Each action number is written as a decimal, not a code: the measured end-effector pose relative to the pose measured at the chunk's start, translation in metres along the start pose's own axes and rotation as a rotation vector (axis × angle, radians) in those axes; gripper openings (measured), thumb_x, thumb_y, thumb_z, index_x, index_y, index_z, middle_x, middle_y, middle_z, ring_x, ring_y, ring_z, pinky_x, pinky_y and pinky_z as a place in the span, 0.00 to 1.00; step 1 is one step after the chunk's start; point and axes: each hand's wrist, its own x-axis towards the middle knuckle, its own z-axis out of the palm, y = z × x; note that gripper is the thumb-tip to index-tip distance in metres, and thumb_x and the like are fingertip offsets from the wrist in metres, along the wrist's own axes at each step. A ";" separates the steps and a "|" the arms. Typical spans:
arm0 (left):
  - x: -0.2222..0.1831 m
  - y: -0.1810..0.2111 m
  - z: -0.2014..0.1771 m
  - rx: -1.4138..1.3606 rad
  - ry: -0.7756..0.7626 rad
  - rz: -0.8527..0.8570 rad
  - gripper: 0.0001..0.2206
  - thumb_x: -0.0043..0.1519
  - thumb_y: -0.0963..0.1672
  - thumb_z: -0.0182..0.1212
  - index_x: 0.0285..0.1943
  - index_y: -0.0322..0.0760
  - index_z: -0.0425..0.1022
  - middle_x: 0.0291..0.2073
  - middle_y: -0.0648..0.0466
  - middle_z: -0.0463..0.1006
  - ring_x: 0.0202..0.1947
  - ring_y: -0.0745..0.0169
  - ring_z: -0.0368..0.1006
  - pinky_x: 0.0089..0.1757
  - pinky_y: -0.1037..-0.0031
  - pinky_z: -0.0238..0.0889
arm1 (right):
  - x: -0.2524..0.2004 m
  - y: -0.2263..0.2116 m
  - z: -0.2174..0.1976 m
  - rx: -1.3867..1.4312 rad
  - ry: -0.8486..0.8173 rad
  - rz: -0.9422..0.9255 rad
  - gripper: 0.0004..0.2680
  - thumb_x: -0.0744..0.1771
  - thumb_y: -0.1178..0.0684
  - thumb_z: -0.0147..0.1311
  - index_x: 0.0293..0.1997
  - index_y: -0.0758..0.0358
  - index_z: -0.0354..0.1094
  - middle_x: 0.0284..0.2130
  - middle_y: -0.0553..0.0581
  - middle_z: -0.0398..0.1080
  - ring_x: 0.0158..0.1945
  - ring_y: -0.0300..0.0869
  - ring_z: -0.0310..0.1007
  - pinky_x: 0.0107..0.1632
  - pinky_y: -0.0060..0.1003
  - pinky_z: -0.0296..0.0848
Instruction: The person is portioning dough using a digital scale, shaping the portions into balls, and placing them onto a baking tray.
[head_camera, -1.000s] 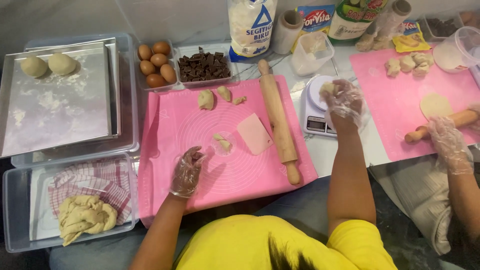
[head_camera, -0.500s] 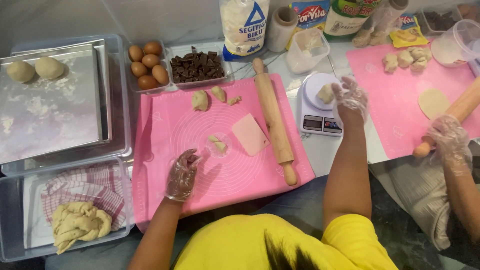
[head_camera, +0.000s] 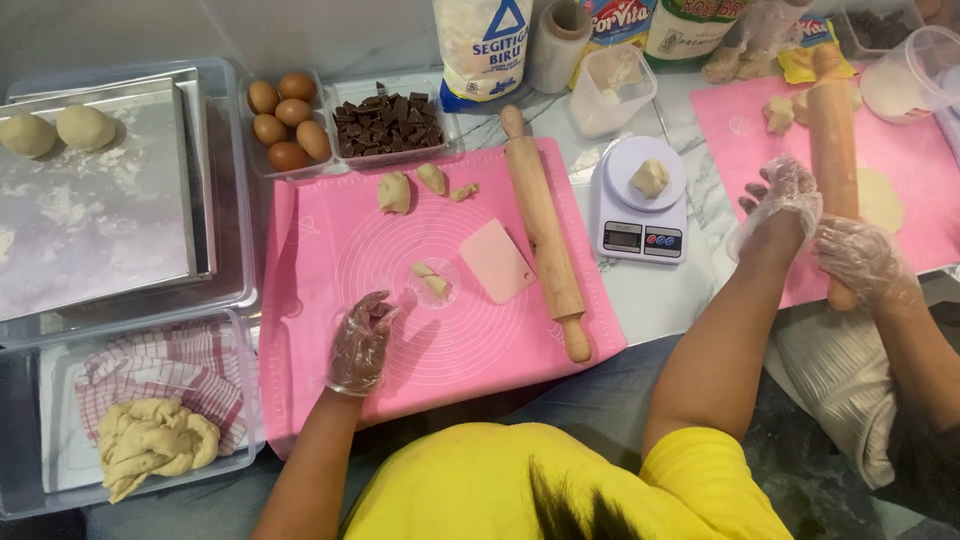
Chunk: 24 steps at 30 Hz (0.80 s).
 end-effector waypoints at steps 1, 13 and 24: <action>-0.001 -0.002 0.000 0.001 -0.001 0.000 0.26 0.64 0.56 0.56 0.60 0.33 0.74 0.38 0.53 0.84 0.39 0.65 0.81 0.42 0.79 0.75 | 0.004 0.003 0.000 0.000 0.001 0.001 0.07 0.65 0.52 0.52 0.44 0.52 0.72 0.38 0.47 0.75 0.29 0.32 0.72 0.32 0.27 0.74; -0.004 -0.018 0.001 -0.065 -0.003 -0.040 0.25 0.64 0.54 0.58 0.63 0.35 0.72 0.42 0.54 0.82 0.42 0.65 0.80 0.44 0.79 0.74 | 0.012 0.036 0.015 -0.080 -0.169 -0.121 0.10 0.69 0.44 0.55 0.55 0.47 0.69 0.43 0.47 0.75 0.30 0.31 0.71 0.31 0.24 0.73; -0.001 -0.032 0.000 0.221 -0.022 0.185 0.25 0.68 0.57 0.45 0.63 0.40 0.72 0.36 0.51 0.84 0.39 0.49 0.81 0.45 0.64 0.69 | -0.039 0.061 0.073 -1.353 -0.393 -0.461 0.20 0.70 0.37 0.54 0.73 0.27 0.55 0.62 0.58 0.66 0.66 0.56 0.64 0.64 0.59 0.64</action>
